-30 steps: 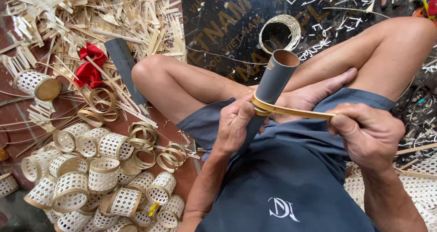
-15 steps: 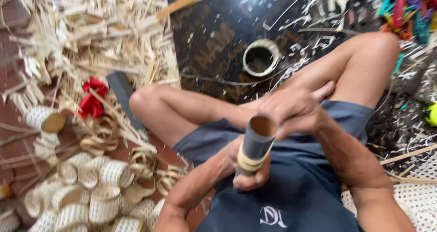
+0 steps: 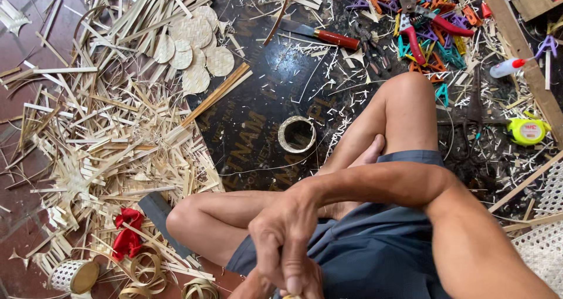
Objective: The person sits on the floor and assembles woven bamboo lampshades. They bend a thin bamboo strip around a gray cylindrical form, trim bamboo strips with pliers, fit a woven bamboo cylinder over a round woven base, and press the parts together to form finished lampshades.
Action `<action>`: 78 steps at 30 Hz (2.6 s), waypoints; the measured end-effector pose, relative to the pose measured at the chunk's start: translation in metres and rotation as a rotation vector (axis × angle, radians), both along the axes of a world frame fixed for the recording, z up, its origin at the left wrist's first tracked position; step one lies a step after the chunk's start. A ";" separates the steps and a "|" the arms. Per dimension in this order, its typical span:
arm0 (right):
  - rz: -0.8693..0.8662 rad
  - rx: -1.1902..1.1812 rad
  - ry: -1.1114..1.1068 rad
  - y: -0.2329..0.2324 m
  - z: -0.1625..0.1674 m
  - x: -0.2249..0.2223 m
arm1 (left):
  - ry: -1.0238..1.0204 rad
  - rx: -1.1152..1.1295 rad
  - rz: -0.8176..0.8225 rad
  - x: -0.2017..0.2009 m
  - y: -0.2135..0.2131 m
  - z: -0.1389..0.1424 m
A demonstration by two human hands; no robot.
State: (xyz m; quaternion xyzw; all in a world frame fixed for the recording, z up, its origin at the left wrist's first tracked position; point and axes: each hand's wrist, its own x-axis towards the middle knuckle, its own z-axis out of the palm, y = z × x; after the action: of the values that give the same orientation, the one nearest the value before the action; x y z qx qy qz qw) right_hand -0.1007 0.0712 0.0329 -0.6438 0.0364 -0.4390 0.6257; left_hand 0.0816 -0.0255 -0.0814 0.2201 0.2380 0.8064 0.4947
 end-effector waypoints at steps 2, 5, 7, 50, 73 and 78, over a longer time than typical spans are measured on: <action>-0.007 0.116 0.196 0.021 -0.011 -0.008 | 0.220 -0.135 0.056 0.001 -0.010 0.015; -0.247 0.132 0.616 0.050 -0.028 -0.018 | 0.479 -0.967 0.069 0.000 -0.022 0.048; -0.519 0.005 0.995 0.063 -0.040 -0.020 | 0.694 -1.258 0.337 -0.005 -0.015 0.064; -1.128 0.477 -0.257 0.104 -0.033 0.019 | 0.309 -0.668 1.032 -0.003 0.057 0.034; -1.342 -0.109 0.423 -0.082 -0.046 0.007 | 0.245 -1.528 1.583 0.032 -0.171 0.072; -1.358 -0.383 0.443 -0.073 -0.049 0.009 | 0.058 -2.131 1.491 0.010 -0.291 0.030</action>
State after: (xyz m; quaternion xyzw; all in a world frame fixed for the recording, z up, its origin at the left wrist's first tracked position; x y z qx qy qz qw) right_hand -0.0918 -0.0016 -0.0165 -0.6511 0.4750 -0.5878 0.0710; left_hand 0.0921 -0.3164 -0.0515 -0.4458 0.8324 0.2957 -0.1447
